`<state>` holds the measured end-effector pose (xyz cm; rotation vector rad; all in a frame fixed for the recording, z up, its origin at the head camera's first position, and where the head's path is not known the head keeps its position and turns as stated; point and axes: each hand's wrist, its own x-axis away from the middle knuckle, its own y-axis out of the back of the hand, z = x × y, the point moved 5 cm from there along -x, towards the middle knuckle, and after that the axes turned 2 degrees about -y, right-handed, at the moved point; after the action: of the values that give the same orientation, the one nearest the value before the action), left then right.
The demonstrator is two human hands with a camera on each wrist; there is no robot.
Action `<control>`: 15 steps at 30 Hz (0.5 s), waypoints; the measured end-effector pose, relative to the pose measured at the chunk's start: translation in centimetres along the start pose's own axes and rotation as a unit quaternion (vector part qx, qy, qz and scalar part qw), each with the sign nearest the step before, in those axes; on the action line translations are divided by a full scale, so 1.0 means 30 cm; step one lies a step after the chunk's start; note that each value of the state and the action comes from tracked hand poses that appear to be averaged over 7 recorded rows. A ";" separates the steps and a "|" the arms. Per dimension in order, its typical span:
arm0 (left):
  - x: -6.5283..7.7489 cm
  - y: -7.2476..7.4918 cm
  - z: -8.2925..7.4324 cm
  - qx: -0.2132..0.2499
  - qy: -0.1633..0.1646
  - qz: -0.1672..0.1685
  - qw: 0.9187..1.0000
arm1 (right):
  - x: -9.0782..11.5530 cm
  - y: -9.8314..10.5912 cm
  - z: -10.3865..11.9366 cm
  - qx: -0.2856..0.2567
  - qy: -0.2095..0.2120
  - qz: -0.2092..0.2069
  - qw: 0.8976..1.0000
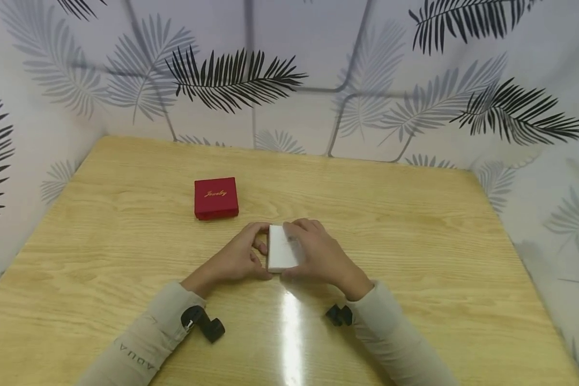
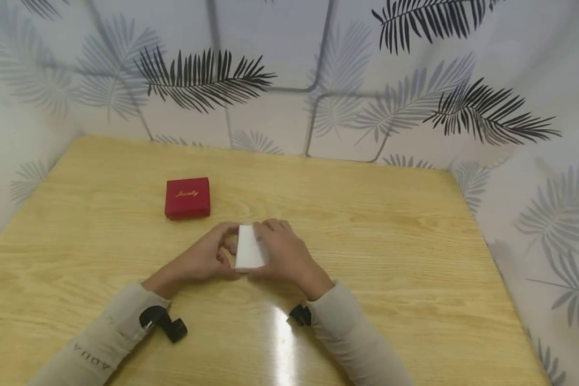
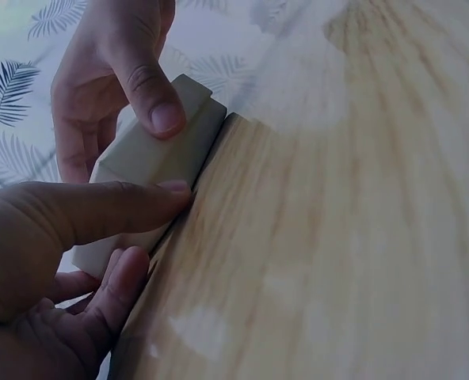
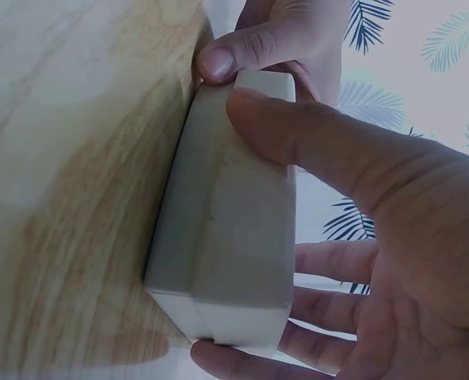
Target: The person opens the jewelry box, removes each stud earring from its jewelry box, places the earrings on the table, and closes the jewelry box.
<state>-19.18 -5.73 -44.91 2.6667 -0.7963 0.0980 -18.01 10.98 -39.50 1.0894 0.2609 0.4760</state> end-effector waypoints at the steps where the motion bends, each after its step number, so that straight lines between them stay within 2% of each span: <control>1: 0.001 0.000 0.000 -0.001 -0.002 0.001 1.000 | 0.000 -0.001 0.001 0.001 0.000 0.002 1.000; 7: 0.003 -0.004 0.003 -0.005 -0.014 0.004 1.000 | 0.003 -0.004 0.004 0.011 -0.010 0.007 1.000; 15: 0.003 -0.003 -0.003 -0.016 -0.010 0.008 1.000 | 0.000 0.003 0.004 0.033 -0.027 0.010 0.999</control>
<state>-19.06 -5.67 -44.86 2.6360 -0.8188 0.0613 -17.98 10.92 -39.35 1.1691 0.2202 0.4577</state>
